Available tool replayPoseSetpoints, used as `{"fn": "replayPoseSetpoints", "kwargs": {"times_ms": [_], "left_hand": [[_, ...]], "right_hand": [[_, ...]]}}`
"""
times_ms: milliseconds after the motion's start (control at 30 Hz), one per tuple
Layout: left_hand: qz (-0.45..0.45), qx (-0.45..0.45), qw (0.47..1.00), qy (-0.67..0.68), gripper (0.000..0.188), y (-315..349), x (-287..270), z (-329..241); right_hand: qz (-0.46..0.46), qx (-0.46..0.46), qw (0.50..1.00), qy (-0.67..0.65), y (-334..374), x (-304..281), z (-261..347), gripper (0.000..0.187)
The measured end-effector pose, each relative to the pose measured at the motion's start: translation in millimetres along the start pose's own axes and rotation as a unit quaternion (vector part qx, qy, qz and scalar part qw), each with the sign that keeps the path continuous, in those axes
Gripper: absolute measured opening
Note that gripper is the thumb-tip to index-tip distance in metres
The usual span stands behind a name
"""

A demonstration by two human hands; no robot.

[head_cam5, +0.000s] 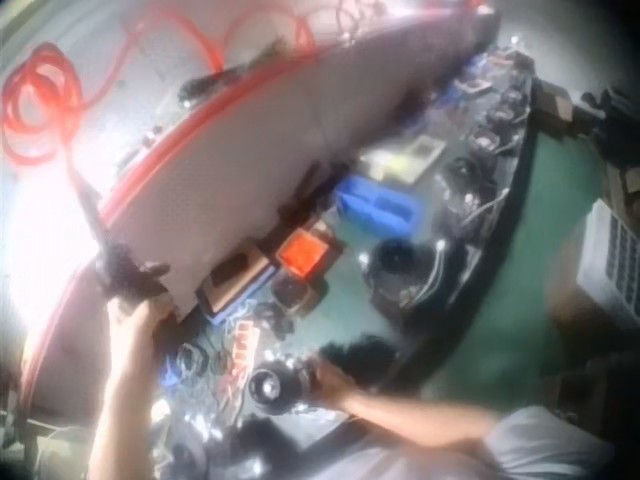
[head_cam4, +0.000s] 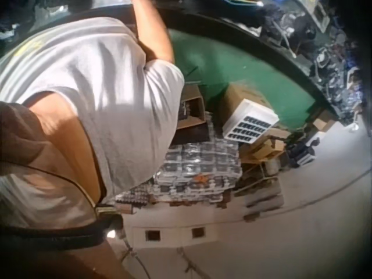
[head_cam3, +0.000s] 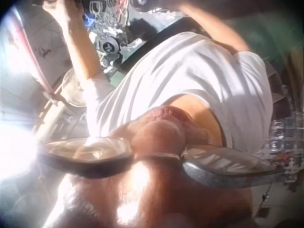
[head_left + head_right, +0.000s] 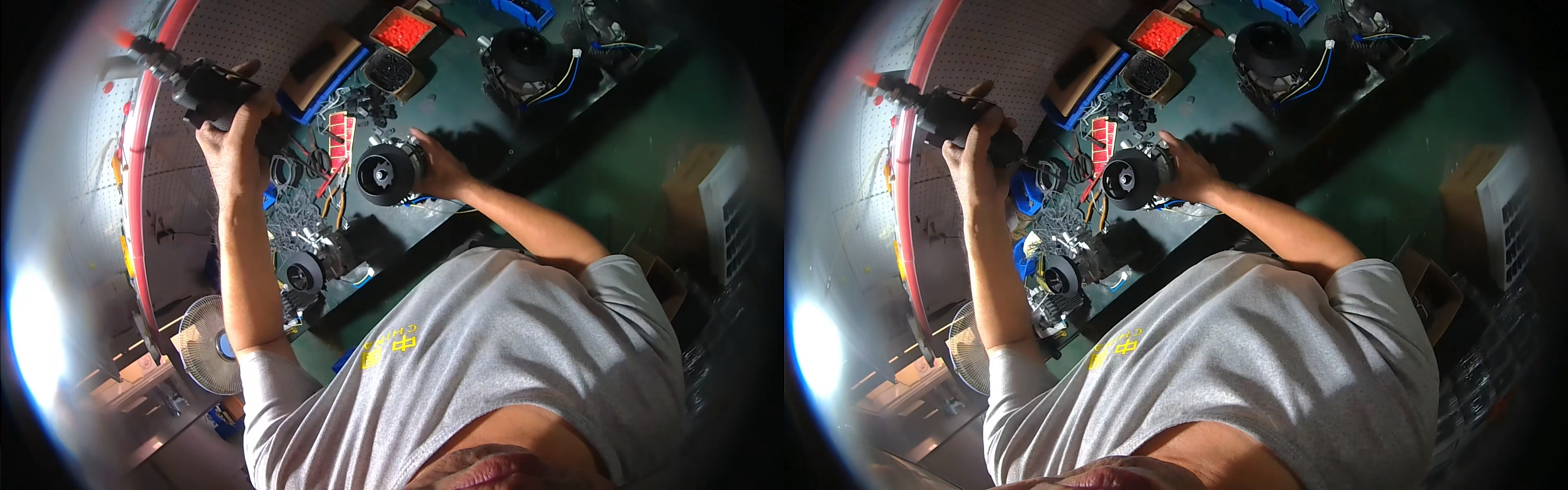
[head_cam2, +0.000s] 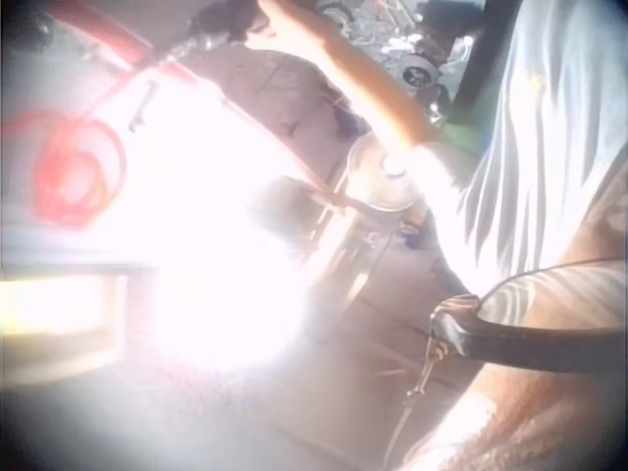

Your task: The person assembles small electric motors at a workbench. They place a black circular housing onto a motor, use a pneumatic screwdriver to fasten screws, and repeat the process on multiple units. The person also handles a metal ring and places it on a motor before continuing assembly.

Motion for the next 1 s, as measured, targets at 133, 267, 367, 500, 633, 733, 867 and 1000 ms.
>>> {"fn": "replayPoseSetpoints", "kwargs": {"times_ms": [133, 267, 367, 500, 633, 733, 867, 1000], "left_hand": [[-0.038, 0.083, 0.996, -0.015, 0.038, 0.3, 1.9, 26.2], [-0.099, 0.135, 0.985, 0.029, 0.032, 0.9, 24.3, 36.3], [-0.101, 0.152, 0.983, -0.006, 0.031, 8.0, 28.8, 43.0], [-0.106, 0.136, 0.984, -0.038, 0.031, 22.7, 44.0, 66.0], [-0.158, 0.075, 0.978, 0.112, 0.025, 34.3, 51.3, 76.2], [-0.164, 0.079, 0.977, 0.112, 0.027, 35.1, 47.4, 83.3], [-0.161, 0.075, 0.969, 0.172, 0.028, 37.5, 47.8, 92.8], [-0.188, 0.068, 0.965, 0.171, 0.028, 39.6, 44.2, 98.0]], "right_hand": [[0.073, 0.042, 0.996, 0.030, -0.8, -10.9, 23.5, 0.101], [0.039, 0.029, 0.998, 0.027, -1.0, -8.6, 9.8, 0.101], [0.055, 0.046, 0.997, 0.002, -1.0, -11.0, 15.5, 0.097], [0.043, 0.037, 0.998, 0.006, -1.5, -14.6, 18.0, 0.108], [0.093, 0.079, 0.990, 0.068, -5.6, -12.0, 16.2, 0.112], [0.115, 0.106, 0.985, 0.067, -5.0, -15.6, 22.1, 0.114], [0.116, 0.106, 0.986, 0.064, -4.0, -16.5, 23.2, 0.112], [0.108, 0.101, 0.988, 0.048, -3.1, -18.4, 22.3, 0.110]]}}
Point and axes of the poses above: each hand's wrist, its own y-axis away from the middle knuckle, its own x-axis out of the palm, z = x × y, the point moved 5 cm from there along -y, towards the middle knuckle, and after that the axes turned 2 degrees about -z, right-handed, at the moved point
